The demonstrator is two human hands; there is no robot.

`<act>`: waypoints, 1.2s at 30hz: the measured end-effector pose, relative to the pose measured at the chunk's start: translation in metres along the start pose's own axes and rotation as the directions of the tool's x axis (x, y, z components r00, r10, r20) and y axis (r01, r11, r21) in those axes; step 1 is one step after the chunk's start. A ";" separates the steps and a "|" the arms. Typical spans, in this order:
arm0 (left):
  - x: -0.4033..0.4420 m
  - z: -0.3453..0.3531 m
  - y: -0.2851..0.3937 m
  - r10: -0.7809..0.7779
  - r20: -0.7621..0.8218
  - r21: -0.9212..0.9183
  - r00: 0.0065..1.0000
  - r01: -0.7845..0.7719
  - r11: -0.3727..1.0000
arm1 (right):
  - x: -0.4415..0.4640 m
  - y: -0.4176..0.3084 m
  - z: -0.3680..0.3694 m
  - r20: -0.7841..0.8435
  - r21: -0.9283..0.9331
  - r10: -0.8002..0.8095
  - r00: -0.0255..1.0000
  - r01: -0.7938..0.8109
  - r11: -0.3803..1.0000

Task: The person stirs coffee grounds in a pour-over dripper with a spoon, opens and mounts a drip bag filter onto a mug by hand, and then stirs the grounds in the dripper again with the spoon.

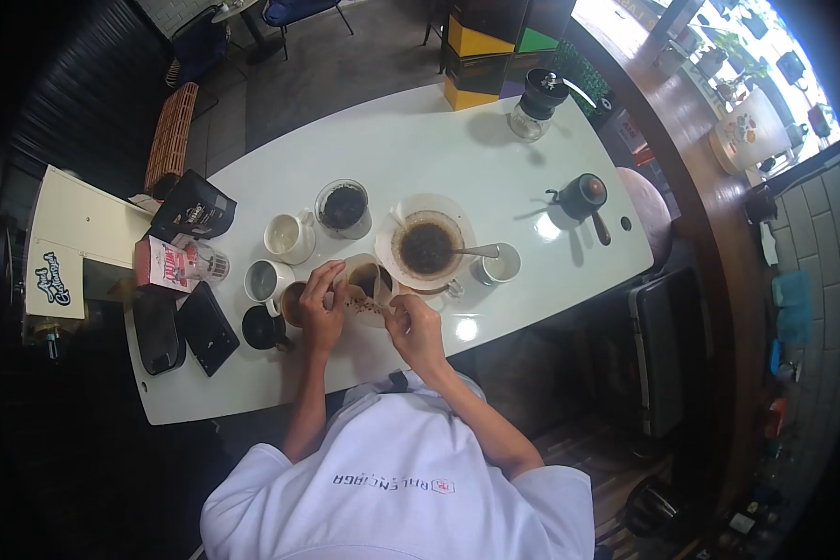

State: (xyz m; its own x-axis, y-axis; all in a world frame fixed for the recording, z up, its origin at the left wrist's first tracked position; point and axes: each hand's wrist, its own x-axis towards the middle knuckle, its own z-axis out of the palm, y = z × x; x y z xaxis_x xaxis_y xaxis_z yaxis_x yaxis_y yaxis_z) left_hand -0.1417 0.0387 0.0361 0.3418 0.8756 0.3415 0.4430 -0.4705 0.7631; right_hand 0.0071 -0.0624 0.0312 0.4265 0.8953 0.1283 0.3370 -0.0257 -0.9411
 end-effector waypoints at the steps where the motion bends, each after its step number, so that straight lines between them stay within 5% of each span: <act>1: 0.000 0.000 0.000 0.000 -0.001 0.000 1.000 0.000 1.000 | 0.000 0.002 0.000 0.001 0.000 -0.001 1.000 0.001 1.000; 16: 0.001 -0.007 0.003 -0.019 0.031 0.018 0.999 0.018 1.000 | 0.001 -0.005 0.000 0.009 -0.010 0.074 0.997 -0.074 0.997; 25: 0.003 -0.007 0.002 0.003 0.037 0.008 0.999 -0.003 1.000 | -0.002 0.008 0.006 -0.043 -0.027 -0.085 0.995 0.084 0.996; 30: 0.006 -0.011 0.006 -0.002 0.072 -0.007 0.997 0.003 1.000 | -0.001 0.009 0.005 -0.075 0.203 0.140 0.987 -0.122 0.972; 34: 0.006 -0.012 0.000 0.059 0.083 0.012 0.995 -0.060 0.998 | -0.002 0.017 0.009 -0.101 0.240 0.115 0.988 -0.088 0.967; 36: 0.008 -0.015 0.004 -0.037 0.146 -0.032 0.989 0.042 0.999 | -0.004 0.015 0.009 -0.134 0.236 0.157 0.978 -0.123 0.964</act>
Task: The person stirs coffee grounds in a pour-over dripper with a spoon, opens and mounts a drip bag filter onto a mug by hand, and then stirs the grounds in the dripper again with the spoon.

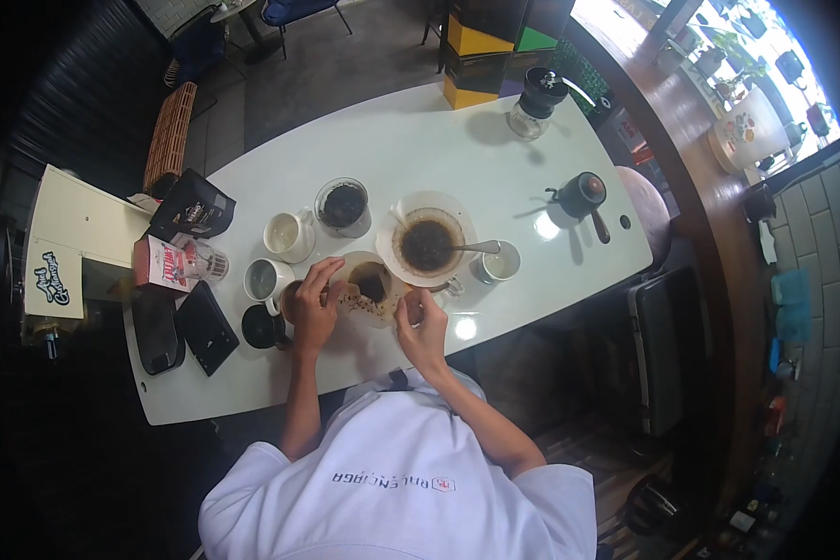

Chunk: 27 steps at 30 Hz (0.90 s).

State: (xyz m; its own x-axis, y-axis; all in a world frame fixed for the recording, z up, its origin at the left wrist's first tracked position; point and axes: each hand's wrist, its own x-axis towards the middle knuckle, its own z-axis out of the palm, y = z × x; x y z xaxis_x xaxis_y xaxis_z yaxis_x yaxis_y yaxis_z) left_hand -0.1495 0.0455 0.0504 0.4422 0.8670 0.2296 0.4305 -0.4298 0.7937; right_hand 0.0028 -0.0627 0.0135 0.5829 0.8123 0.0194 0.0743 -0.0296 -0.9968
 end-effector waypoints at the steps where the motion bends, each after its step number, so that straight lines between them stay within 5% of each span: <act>1: 0.000 -0.001 0.001 0.000 0.000 0.000 1.000 0.000 1.000 | 0.000 0.001 0.000 0.000 0.000 0.000 1.000 0.000 1.000; 9: 0.005 -0.006 -0.002 0.046 0.075 0.128 0.996 -0.056 0.990 | 0.002 0.010 -0.001 -0.011 0.224 0.182 0.983 -0.175 0.959; 25: 0.016 -0.009 -0.007 -0.042 0.322 0.165 0.946 -0.012 0.986 | 0.005 0.016 0.005 0.019 0.183 0.232 0.973 -0.231 0.955; 27: 0.019 -0.009 -0.008 -0.026 0.366 0.169 0.930 -0.039 0.985 | 0.005 0.024 0.008 -0.048 -0.002 0.082 0.995 -0.082 0.997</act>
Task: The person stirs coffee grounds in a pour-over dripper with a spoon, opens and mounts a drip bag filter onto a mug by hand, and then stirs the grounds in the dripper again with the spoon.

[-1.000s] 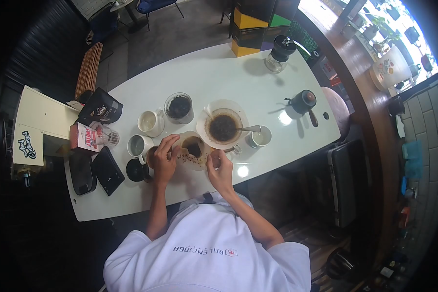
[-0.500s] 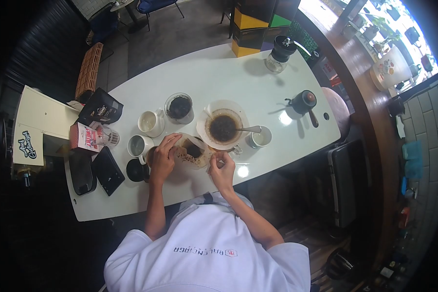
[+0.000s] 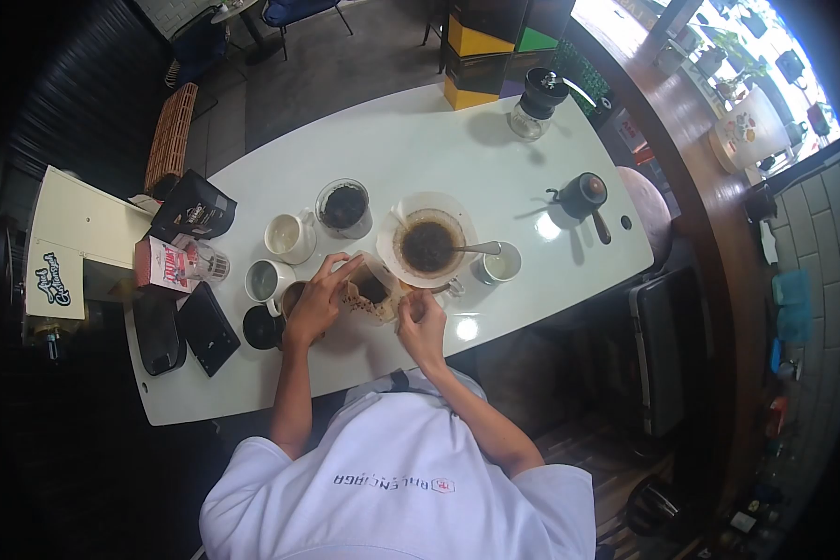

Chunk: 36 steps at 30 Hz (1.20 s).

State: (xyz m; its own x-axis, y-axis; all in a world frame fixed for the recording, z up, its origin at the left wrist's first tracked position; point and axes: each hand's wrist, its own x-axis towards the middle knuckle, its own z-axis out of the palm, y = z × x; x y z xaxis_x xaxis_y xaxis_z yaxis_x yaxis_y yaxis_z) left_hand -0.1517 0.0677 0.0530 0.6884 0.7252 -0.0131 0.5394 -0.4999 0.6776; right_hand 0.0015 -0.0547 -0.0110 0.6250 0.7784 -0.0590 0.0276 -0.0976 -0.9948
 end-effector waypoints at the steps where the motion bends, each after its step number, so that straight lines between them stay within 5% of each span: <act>1: 0.001 -0.001 0.000 0.000 0.000 0.000 1.000 0.000 1.000 | -0.001 0.004 0.000 0.000 0.000 0.000 1.000 0.000 1.000; 6: 0.005 -0.010 0.011 -0.077 0.162 0.030 0.984 0.073 0.997 | -0.004 -0.027 -0.001 0.007 -0.164 -0.111 0.994 0.111 0.980; 19: 0.017 -0.018 0.009 -0.076 0.281 0.024 0.957 0.072 0.997 | 0.002 -0.007 0.003 0.015 -0.123 -0.058 0.998 0.059 0.991; 27: 0.024 -0.026 0.003 -0.007 0.362 -0.106 0.932 0.049 0.993 | 0.007 -0.013 -0.004 0.260 0.145 0.250 0.933 -0.293 0.945; 36: 0.035 -0.032 -0.011 -0.013 0.498 -0.174 0.867 0.115 0.978 | 0.011 -0.007 -0.003 0.362 0.357 0.363 0.859 -0.488 0.797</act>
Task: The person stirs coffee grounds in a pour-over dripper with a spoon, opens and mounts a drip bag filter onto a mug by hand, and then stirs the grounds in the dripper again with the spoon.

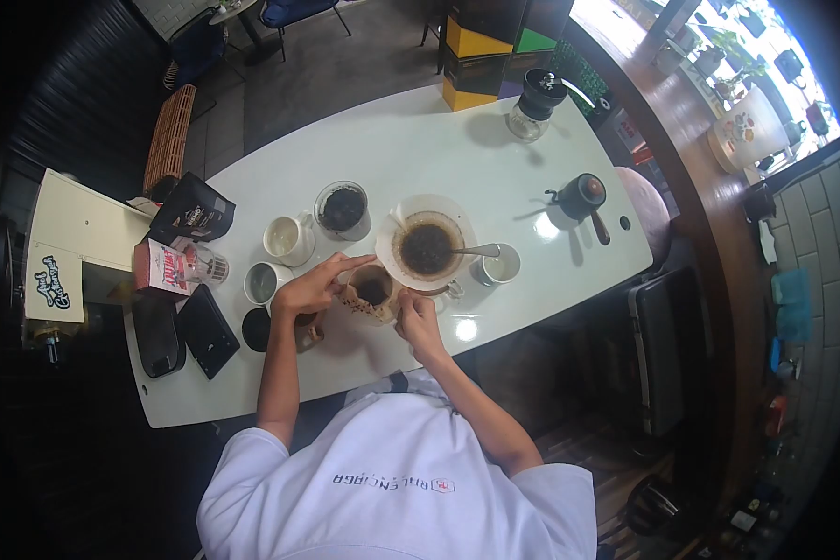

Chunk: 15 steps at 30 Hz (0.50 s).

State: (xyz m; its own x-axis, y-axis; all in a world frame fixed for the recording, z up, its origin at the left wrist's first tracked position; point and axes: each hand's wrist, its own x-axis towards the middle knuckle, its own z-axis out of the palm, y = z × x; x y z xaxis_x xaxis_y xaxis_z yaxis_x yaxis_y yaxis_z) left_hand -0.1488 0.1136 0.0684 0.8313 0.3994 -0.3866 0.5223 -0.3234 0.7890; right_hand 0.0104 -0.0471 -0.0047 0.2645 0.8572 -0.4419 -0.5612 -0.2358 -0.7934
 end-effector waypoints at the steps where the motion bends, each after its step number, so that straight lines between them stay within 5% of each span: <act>1: 0.002 -0.001 -0.004 0.001 -0.001 0.000 1.000 -0.001 1.000 | 0.000 -0.001 0.000 0.000 -0.001 -0.001 1.000 0.001 1.000; 15: 0.008 -0.008 -0.012 0.005 0.076 0.050 0.997 -0.009 0.999 | 0.000 -0.009 -0.005 0.064 0.173 0.220 0.973 -0.228 0.958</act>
State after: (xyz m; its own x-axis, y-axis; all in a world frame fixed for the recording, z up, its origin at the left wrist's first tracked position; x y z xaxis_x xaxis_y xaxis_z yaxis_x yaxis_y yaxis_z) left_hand -0.1498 0.1276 0.0600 0.8460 0.3316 -0.4176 0.5238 -0.3698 0.7674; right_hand 0.0194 -0.0474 0.0006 0.0840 0.8117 -0.5780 -0.7337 -0.3422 -0.5871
